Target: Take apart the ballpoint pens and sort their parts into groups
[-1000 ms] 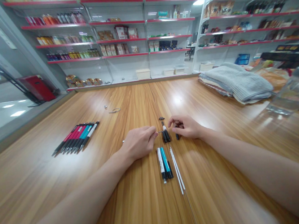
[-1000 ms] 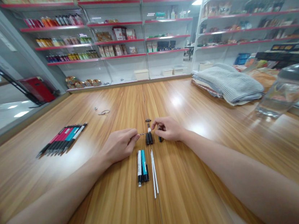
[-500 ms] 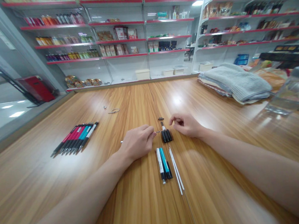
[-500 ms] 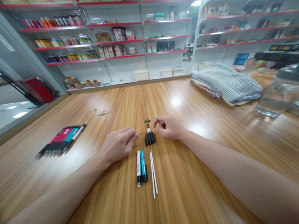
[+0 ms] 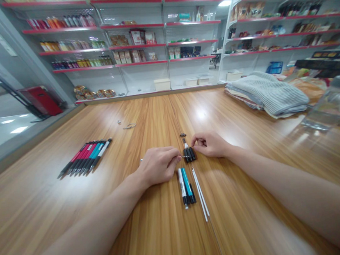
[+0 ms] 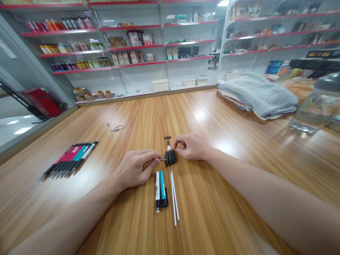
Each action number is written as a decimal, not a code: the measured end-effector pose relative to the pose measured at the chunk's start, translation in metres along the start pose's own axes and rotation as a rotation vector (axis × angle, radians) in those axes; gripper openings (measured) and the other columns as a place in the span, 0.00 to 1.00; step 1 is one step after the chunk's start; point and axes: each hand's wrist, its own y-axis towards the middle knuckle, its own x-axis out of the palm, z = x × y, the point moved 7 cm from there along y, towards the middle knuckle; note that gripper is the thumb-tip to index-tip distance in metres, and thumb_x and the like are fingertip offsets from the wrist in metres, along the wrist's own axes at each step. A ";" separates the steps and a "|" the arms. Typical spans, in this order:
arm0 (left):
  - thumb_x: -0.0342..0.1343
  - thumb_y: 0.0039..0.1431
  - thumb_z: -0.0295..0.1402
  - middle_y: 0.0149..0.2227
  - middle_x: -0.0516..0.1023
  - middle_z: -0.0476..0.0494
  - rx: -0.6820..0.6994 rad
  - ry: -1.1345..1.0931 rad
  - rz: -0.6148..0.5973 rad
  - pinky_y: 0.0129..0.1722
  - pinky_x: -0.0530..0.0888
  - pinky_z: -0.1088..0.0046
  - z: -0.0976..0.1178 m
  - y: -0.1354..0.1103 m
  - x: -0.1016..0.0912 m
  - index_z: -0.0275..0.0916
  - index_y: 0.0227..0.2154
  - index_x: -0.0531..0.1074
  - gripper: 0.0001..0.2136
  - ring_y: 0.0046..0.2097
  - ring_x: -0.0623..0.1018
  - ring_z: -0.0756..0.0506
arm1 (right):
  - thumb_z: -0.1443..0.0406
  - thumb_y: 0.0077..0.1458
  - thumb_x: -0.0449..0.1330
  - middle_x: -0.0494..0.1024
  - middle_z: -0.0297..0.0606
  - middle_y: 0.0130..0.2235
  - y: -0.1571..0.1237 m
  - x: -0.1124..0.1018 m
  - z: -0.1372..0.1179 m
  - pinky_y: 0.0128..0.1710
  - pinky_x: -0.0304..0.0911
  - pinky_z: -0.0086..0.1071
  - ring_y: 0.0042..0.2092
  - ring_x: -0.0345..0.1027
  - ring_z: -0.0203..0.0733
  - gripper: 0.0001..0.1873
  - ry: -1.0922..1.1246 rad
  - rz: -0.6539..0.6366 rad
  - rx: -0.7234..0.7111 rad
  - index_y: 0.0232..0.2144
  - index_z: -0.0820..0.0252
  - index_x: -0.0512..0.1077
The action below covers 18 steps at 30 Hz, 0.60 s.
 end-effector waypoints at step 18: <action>0.46 0.61 0.34 0.32 0.79 0.46 0.055 -0.030 0.014 0.34 0.72 0.76 0.007 0.000 -0.002 0.43 0.38 0.74 0.11 0.36 0.78 0.48 | 0.66 0.50 0.57 0.64 0.28 0.19 0.000 0.001 -0.003 0.25 0.50 0.26 0.22 0.57 0.31 0.06 -0.068 -0.037 0.005 0.31 0.61 0.74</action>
